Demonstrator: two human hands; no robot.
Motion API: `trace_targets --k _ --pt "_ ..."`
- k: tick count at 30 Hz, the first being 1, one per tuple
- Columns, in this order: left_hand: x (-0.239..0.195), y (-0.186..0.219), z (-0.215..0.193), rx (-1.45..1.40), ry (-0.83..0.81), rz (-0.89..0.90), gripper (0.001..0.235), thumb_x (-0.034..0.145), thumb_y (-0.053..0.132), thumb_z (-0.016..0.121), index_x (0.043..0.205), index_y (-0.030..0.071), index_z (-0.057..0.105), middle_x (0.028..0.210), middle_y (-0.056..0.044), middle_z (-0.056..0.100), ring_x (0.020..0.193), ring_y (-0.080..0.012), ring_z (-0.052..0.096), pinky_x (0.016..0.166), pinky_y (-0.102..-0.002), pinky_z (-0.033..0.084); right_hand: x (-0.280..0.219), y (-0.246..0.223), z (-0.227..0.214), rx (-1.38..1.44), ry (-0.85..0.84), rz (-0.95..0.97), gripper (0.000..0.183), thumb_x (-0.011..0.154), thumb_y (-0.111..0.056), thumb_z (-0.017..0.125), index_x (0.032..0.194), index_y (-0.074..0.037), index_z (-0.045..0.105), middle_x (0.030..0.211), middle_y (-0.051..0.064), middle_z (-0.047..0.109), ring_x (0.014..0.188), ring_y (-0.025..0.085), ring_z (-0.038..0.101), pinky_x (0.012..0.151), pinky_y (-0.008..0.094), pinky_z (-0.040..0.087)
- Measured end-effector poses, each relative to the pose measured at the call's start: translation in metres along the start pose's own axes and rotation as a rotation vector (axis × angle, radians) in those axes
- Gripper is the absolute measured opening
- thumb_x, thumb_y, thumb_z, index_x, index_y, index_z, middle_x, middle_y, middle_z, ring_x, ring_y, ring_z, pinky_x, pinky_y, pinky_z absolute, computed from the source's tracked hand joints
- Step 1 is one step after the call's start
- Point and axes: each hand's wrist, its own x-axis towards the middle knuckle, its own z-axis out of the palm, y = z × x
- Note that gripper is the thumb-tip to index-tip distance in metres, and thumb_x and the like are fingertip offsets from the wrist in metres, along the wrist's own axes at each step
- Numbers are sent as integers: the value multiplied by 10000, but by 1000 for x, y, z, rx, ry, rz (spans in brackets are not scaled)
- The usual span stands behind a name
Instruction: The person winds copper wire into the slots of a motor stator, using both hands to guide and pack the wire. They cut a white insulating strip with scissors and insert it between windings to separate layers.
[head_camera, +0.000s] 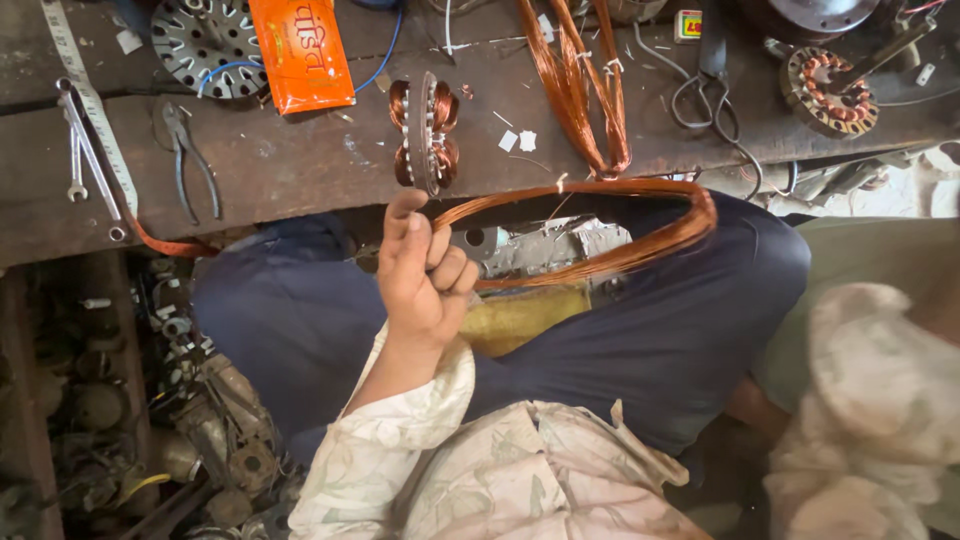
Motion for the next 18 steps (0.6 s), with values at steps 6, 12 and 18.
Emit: trace_targets --k 6,12,18 --pt "2 -32 8 26 38 -51 193 1115 193 493 1294 153 549 711 29 293 501 -61 195 480 -262 213 5 -124 29 52 198 -488 221 918 -54 785 1085 43 678 1118 185 672 1113 350 658 1003 459 551" --pt "2 -52 15 55 -45 -17 169 1147 185 506 1293 115 553 690 61 278 523 -63 203 523 -285 223 44 -171 70 117 -237 -908 433 738 -198 790 1086 48 714 1040 168 722 1000 335 693 903 495 541" --pt "9 -33 8 57 -22 118 191 1149 181 502 1325 120 540 715 39 254 545 -66 221 545 -276 258 69 -134 114 250 -319 -781 193 944 -195 777 1100 -97 717 956 81 706 836 282 692 740 394 557"
